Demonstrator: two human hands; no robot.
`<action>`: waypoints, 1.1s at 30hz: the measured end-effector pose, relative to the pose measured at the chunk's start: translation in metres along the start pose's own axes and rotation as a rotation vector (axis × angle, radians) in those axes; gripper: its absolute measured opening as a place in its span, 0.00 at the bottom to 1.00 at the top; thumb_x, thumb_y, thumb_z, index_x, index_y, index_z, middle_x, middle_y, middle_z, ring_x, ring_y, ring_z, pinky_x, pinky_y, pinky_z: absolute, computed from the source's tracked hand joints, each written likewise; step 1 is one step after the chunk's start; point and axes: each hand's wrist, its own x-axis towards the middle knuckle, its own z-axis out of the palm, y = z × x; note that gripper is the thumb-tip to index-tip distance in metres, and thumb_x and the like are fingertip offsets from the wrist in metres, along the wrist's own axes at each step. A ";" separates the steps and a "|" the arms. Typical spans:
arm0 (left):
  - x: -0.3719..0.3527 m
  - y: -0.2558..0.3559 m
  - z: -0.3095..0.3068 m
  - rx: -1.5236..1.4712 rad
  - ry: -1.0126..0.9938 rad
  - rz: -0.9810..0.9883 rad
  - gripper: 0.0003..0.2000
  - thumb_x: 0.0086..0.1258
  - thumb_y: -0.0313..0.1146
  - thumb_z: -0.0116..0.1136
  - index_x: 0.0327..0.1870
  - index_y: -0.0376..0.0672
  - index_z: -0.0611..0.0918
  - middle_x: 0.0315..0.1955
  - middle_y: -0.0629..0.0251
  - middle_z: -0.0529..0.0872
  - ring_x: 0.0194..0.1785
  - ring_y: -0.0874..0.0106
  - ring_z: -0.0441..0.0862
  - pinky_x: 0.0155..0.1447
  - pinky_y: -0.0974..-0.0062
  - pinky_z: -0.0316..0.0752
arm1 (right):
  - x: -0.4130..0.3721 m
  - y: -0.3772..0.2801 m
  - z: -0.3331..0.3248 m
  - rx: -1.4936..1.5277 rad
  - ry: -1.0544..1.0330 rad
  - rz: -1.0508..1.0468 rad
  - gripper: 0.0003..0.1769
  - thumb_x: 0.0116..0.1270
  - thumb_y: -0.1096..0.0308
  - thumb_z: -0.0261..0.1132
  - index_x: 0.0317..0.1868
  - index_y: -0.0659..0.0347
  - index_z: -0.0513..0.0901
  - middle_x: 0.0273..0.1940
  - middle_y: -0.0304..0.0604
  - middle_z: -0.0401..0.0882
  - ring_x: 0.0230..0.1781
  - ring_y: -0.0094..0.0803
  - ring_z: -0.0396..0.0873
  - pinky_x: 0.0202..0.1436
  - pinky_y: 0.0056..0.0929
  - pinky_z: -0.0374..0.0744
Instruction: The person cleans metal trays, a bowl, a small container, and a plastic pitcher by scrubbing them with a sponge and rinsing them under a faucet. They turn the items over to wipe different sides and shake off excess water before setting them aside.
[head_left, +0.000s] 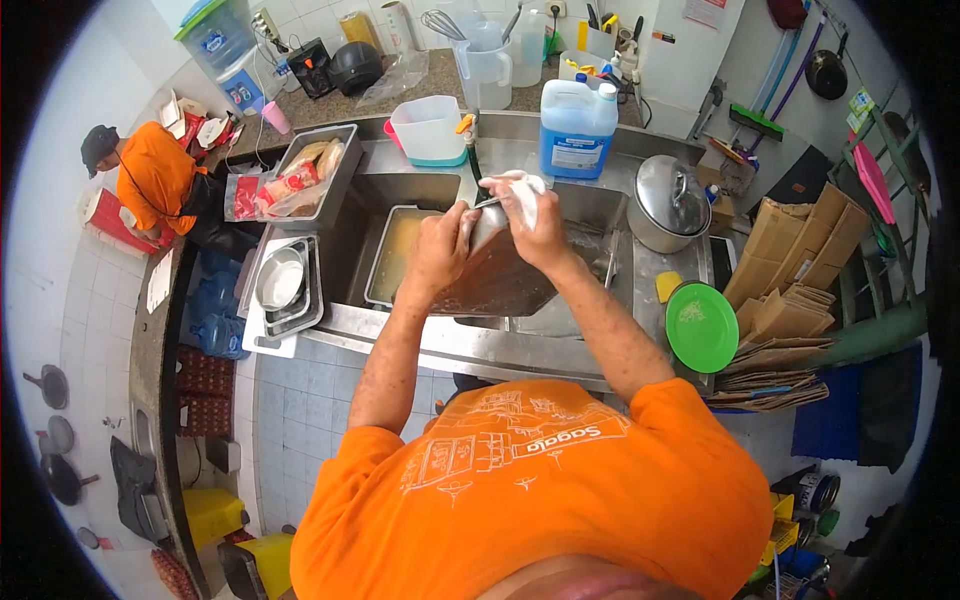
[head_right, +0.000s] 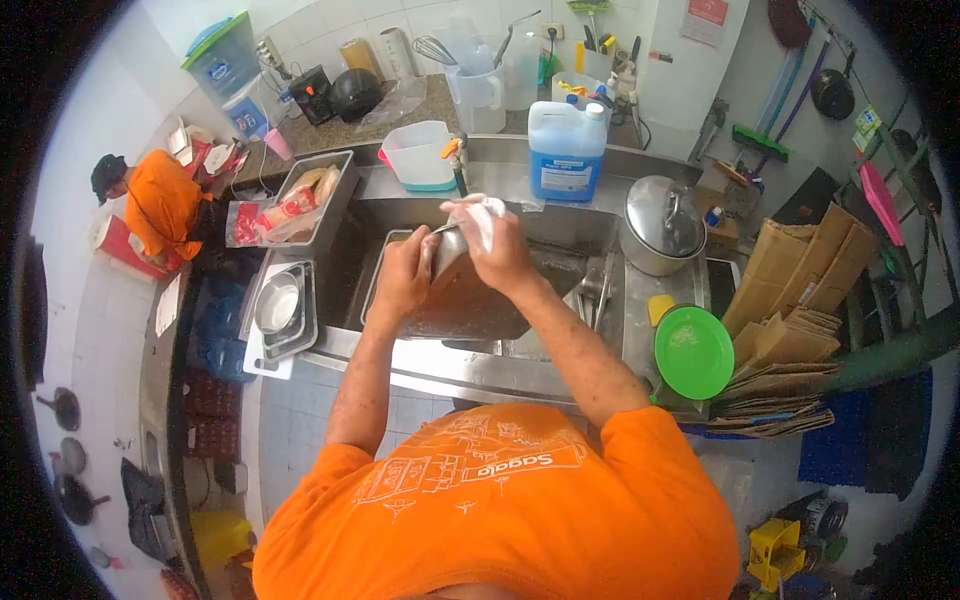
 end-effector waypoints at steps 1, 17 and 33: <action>0.000 0.002 0.003 -0.017 0.013 0.021 0.09 0.73 0.30 0.48 0.35 0.34 0.76 0.22 0.41 0.75 0.28 0.43 0.75 0.29 0.57 0.65 | 0.002 -0.014 0.001 0.000 -0.005 -0.028 0.12 0.71 0.70 0.55 0.42 0.67 0.83 0.40 0.53 0.83 0.39 0.46 0.83 0.44 0.36 0.78; -0.039 0.007 -0.060 0.000 0.337 0.140 0.11 0.71 0.29 0.48 0.26 0.37 0.76 0.16 0.53 0.70 0.15 0.57 0.67 0.22 0.66 0.59 | -0.044 0.175 -0.117 -0.164 0.404 0.448 0.18 0.67 0.55 0.64 0.30 0.64 0.82 0.29 0.45 0.84 0.32 0.29 0.81 0.38 0.30 0.77; -0.045 -0.050 0.048 0.106 -0.256 -0.110 0.19 0.71 0.49 0.52 0.37 0.38 0.80 0.27 0.45 0.83 0.35 0.47 0.81 0.40 0.53 0.74 | -0.001 0.056 -0.064 -0.470 0.486 0.030 0.21 0.61 0.54 0.71 0.20 0.63 0.82 0.21 0.50 0.82 0.22 0.41 0.82 0.29 0.39 0.77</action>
